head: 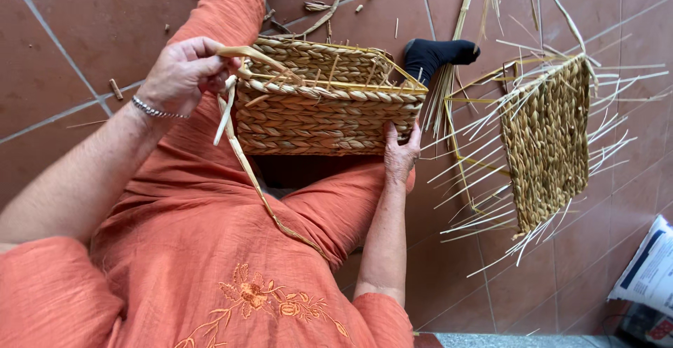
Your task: The person sits on the floor and weaves a rectangular basket using dried palm leaves. They interlace the leaves through the existing weave, pull them tight, and occasionally trim excess material with scissors.
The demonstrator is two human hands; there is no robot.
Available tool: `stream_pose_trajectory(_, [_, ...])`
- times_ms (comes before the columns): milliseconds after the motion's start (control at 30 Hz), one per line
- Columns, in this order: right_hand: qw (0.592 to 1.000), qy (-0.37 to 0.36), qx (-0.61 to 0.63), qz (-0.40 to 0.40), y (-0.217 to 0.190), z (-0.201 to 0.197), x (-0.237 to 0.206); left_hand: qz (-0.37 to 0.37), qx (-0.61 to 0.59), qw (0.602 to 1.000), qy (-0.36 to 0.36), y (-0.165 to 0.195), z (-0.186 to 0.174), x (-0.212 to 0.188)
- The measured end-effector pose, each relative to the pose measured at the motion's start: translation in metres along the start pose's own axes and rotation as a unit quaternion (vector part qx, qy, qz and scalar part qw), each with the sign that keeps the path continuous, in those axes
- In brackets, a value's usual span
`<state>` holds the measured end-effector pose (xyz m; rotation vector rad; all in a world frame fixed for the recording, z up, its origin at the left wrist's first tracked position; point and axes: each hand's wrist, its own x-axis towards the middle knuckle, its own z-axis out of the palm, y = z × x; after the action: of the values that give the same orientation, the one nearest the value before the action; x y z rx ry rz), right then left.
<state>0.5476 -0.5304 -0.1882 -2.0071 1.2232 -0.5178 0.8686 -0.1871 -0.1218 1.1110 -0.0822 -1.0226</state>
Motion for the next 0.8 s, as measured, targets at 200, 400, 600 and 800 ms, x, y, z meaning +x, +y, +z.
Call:
stream_pose_trajectory(200, [1.0,-0.012,-0.001,0.011,-0.005,0.003,0.007,0.04,-0.068,0.996,-0.031,0.001,-0.003,-0.012])
stream_pose_trajectory(400, [0.999,-0.008,-0.035,0.017,-0.001,0.002,0.009,0.058,0.367,0.927,0.049,0.022,0.009,-0.01])
stream_pose_trajectory(600, [1.0,0.001,-0.009,-0.012,-0.028,0.001,0.006,0.154,0.043,0.985,0.071,0.033,0.037,-0.038])
stream_pose_trajectory(800, [0.94,0.124,-0.164,-0.273,-0.111,0.0,-0.028,0.469,0.424,0.772,-0.07,0.008,0.09,-0.069])
